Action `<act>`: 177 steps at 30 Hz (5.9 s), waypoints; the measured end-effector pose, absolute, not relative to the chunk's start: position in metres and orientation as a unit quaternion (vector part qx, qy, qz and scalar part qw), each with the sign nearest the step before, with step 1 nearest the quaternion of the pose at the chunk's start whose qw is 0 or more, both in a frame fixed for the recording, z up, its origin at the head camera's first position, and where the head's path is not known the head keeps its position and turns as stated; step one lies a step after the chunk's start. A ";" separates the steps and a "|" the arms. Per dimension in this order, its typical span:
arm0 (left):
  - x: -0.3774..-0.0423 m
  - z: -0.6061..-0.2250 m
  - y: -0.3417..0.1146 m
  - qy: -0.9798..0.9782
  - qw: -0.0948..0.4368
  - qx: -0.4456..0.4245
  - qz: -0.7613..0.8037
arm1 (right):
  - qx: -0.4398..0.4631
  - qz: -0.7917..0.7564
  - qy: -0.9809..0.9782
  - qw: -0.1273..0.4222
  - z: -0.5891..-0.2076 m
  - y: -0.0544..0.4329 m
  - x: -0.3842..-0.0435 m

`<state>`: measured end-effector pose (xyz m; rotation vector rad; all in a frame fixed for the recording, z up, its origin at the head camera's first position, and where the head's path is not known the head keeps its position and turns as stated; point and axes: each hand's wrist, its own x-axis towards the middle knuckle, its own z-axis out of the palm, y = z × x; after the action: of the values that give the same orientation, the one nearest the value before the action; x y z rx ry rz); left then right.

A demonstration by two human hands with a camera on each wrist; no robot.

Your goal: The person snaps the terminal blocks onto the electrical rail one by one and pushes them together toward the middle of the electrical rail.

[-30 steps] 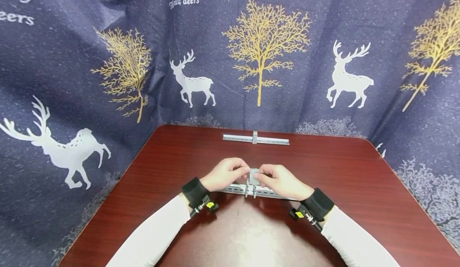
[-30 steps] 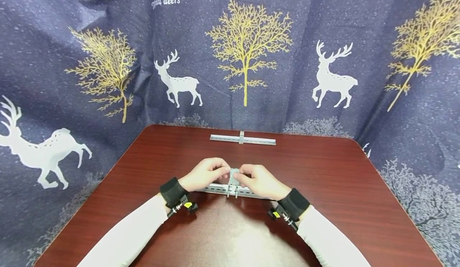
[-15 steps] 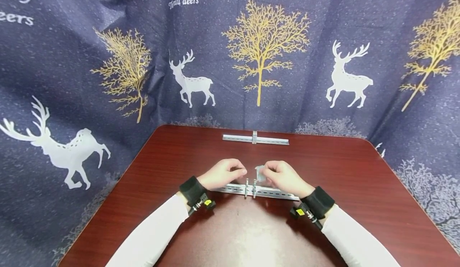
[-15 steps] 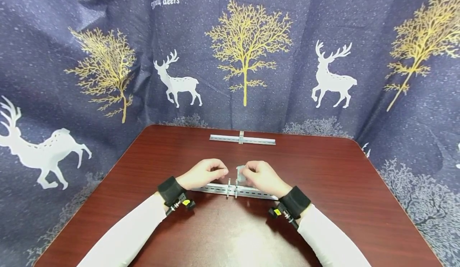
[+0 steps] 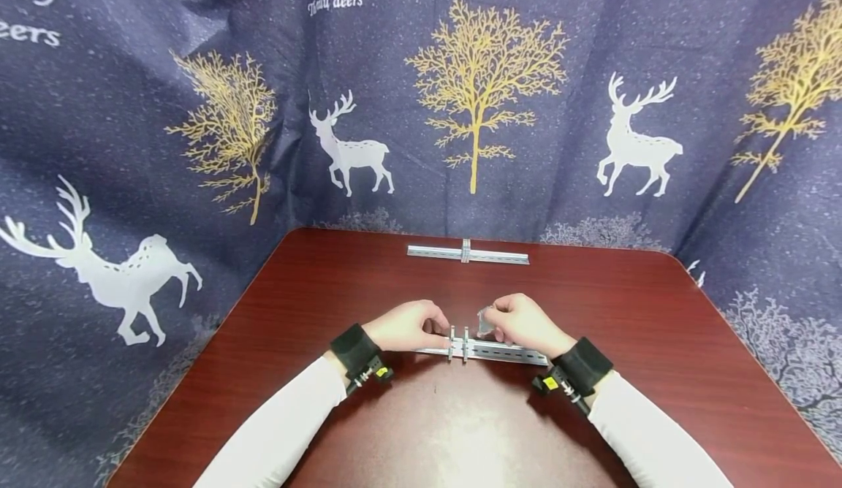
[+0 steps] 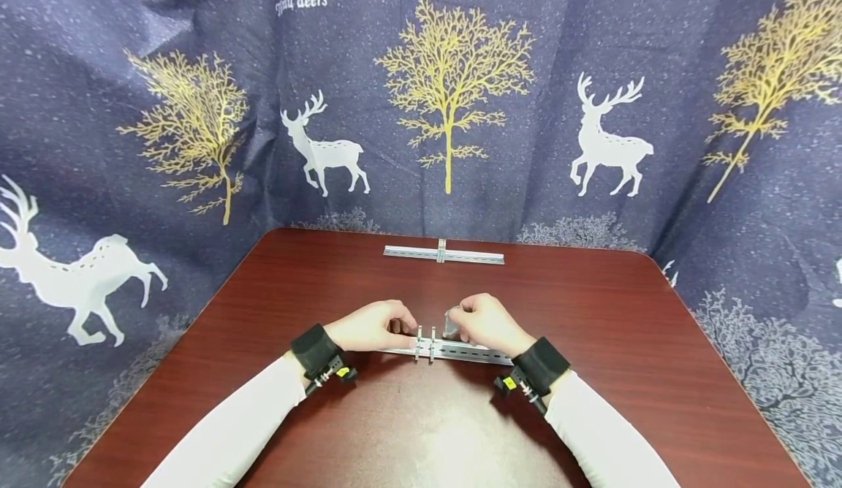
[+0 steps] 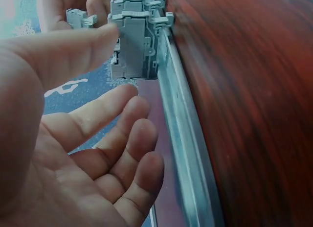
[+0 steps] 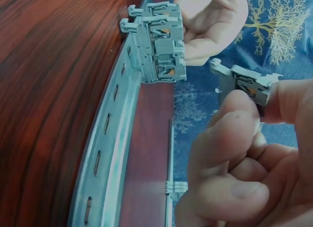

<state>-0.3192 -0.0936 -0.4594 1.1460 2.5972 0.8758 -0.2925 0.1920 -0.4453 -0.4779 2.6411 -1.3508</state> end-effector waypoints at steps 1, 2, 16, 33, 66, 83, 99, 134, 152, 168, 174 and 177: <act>-0.318 -0.459 -0.094 0.870 0.090 0.385 0.294 | -0.160 -0.444 0.879 0.070 -0.446 0.192 -0.293; -0.317 -0.458 -0.094 0.870 0.096 0.384 0.295 | -0.161 -0.437 0.882 0.072 -0.448 0.192 -0.294; -0.315 -0.462 -0.089 0.880 0.107 0.377 0.269 | -0.164 -0.412 0.890 0.104 -0.454 0.193 -0.294; -0.310 -0.458 -0.089 0.884 0.093 0.378 0.261 | -0.153 -0.375 0.905 0.131 -0.463 0.190 -0.299; -0.310 -0.460 -0.088 0.889 0.075 0.377 0.249 | -0.140 -0.315 0.926 0.155 -0.447 0.170 -0.294; -0.308 -0.457 -0.088 0.890 0.079 0.374 0.249 | -0.146 -0.287 0.935 0.149 -0.447 0.169 -0.291; -0.309 -0.459 -0.089 0.892 0.083 0.368 0.250 | -0.165 -0.275 0.937 0.135 -0.451 0.168 -0.290; -0.309 -0.460 -0.089 0.893 0.083 0.367 0.248 | -0.146 -0.246 0.953 0.095 -0.453 0.162 -0.274; -0.311 -0.462 -0.088 0.892 0.084 0.367 0.252 | -0.144 -0.272 0.943 0.125 -0.453 0.166 -0.275; -0.311 -0.460 -0.084 0.894 0.083 0.373 0.235 | -0.195 -0.320 0.916 0.142 -0.441 0.198 -0.283; -0.311 -0.460 -0.085 0.894 0.089 0.374 0.232 | -0.263 -0.308 0.904 0.137 -0.438 0.210 -0.287; -0.311 -0.460 -0.085 0.894 0.089 0.369 0.238 | -0.280 -0.301 0.903 0.127 -0.441 0.210 -0.288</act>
<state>-0.3107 -0.0848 -0.4603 1.0984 2.6597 0.7094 -0.2882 0.2099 -0.4412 -0.8154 2.6280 -0.8751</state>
